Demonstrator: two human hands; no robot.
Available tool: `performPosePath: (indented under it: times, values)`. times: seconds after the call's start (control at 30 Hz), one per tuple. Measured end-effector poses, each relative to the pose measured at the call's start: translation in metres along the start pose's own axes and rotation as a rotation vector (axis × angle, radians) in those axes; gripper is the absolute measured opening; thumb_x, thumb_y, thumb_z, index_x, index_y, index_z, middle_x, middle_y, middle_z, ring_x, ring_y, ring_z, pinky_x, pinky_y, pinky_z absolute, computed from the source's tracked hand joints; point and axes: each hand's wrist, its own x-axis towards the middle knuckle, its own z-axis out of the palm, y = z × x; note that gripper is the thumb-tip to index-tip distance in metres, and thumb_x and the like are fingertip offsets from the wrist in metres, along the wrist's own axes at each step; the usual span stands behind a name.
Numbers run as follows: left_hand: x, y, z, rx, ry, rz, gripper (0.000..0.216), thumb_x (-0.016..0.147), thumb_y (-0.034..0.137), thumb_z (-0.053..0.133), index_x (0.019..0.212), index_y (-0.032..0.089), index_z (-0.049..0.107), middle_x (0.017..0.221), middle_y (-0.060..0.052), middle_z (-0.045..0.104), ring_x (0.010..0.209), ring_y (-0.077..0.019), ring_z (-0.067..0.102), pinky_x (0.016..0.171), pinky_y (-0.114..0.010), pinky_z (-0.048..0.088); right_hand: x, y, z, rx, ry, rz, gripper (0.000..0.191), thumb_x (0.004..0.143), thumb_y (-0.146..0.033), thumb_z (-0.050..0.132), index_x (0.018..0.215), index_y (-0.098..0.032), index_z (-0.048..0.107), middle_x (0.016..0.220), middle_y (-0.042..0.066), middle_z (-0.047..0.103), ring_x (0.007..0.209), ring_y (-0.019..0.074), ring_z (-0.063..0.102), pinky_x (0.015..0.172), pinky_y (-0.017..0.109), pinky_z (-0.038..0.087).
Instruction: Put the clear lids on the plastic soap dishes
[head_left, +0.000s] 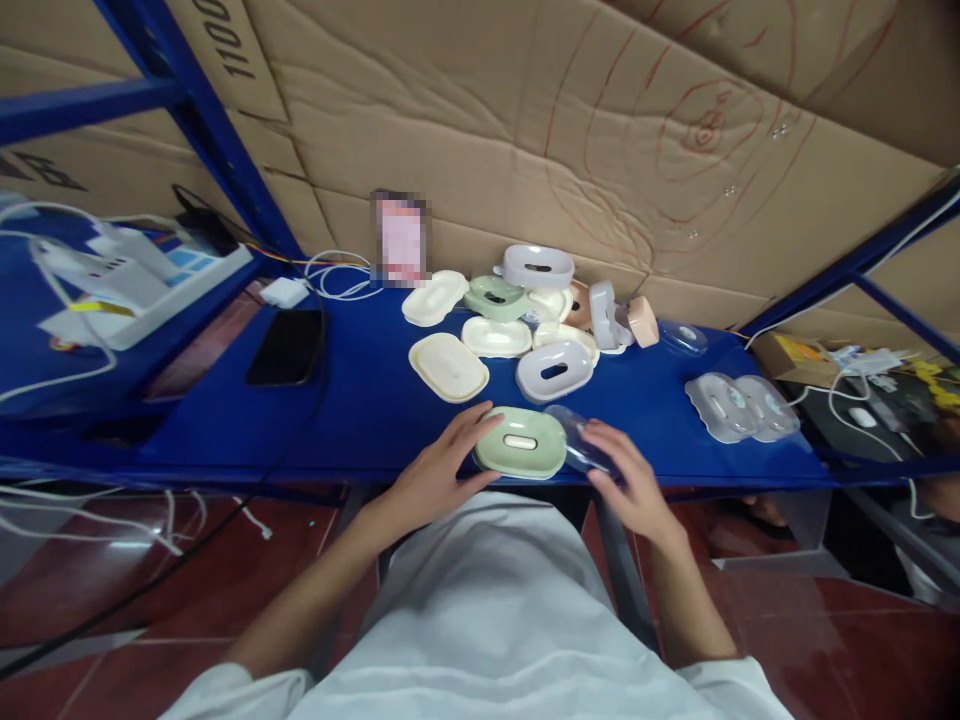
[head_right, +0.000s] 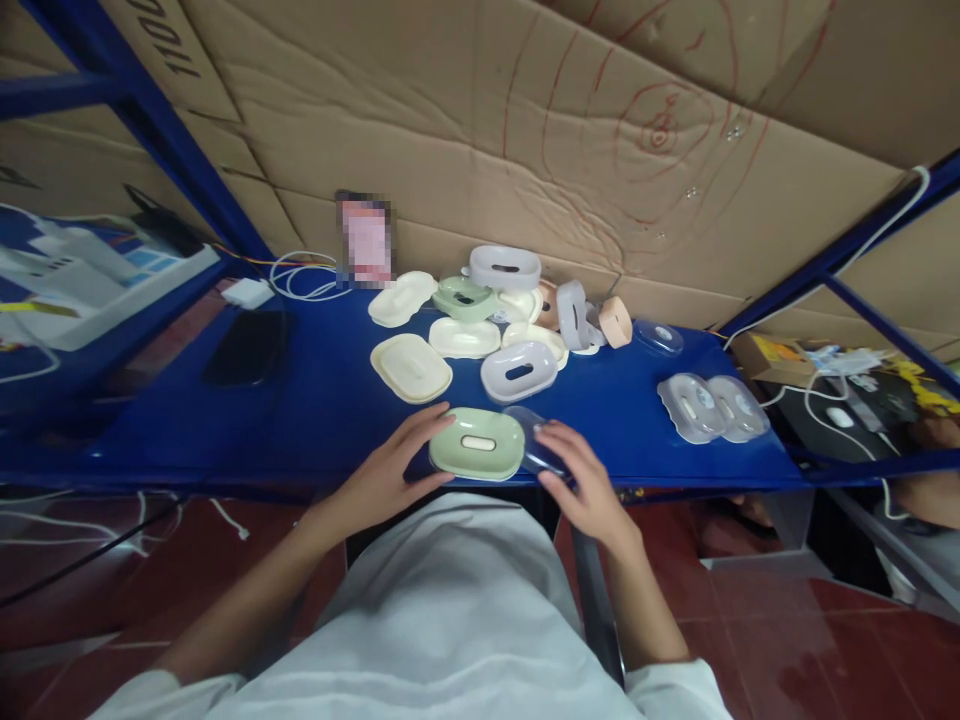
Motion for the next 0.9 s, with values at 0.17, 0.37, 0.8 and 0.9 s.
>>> performPosePath:
  times: [0.17, 0.37, 0.8, 0.9]
  values:
    - [0.002, -0.004, -0.001, -0.074, -0.018, -0.058, 0.087, 0.094, 0.038, 0.08, 0.167, 0.032, 0.032, 0.167, -0.011, 0.05, 0.152, -0.0288, 0.052, 0.127, -0.047, 0.045, 0.035, -0.035, 0.037, -0.14, -0.181, -0.294, 0.049, 0.111, -0.027, 0.05, 0.16, -0.027, 0.051, 0.164, 0.01, 0.053, 0.162, 0.0286, 0.036, 0.134, 0.061, 0.029]
    - [0.001, -0.007, -0.003, -0.088, -0.017, -0.045, 0.079, 0.095, 0.037, 0.078, 0.164, 0.032, 0.041, 0.166, -0.011, 0.05, 0.152, -0.0285, 0.052, 0.128, -0.047, 0.044, 0.041, -0.029, 0.05, -0.304, -0.153, -0.373, 0.046, 0.109, -0.036, 0.059, 0.154, -0.028, 0.059, 0.161, 0.009, 0.057, 0.162, 0.0302, 0.036, 0.133, 0.062, 0.03]
    - [0.0, -0.01, -0.002, 0.315, 0.241, -0.026, 0.057, 0.105, 0.034, 0.061, 0.16, 0.03, 0.048, 0.169, -0.014, 0.046, 0.159, -0.0373, 0.04, 0.13, -0.065, 0.033, -0.007, 0.013, 0.002, -0.494, -0.023, -0.098, 0.053, 0.108, -0.032, 0.059, 0.16, -0.034, 0.051, 0.162, 0.009, 0.057, 0.156, 0.0321, 0.045, 0.127, 0.062, 0.034]
    - [0.002, -0.013, -0.003, 0.452, 0.293, -0.113, 0.045, 0.106, 0.03, 0.057, 0.151, 0.027, 0.059, 0.156, -0.016, 0.06, 0.149, -0.0425, 0.051, 0.123, -0.075, 0.03, -0.01, 0.04, -0.016, -0.68, 0.145, 0.084, 0.057, 0.109, -0.027, 0.053, 0.165, -0.031, 0.044, 0.165, 0.013, 0.053, 0.158, 0.0373, 0.041, 0.126, 0.07, 0.025]
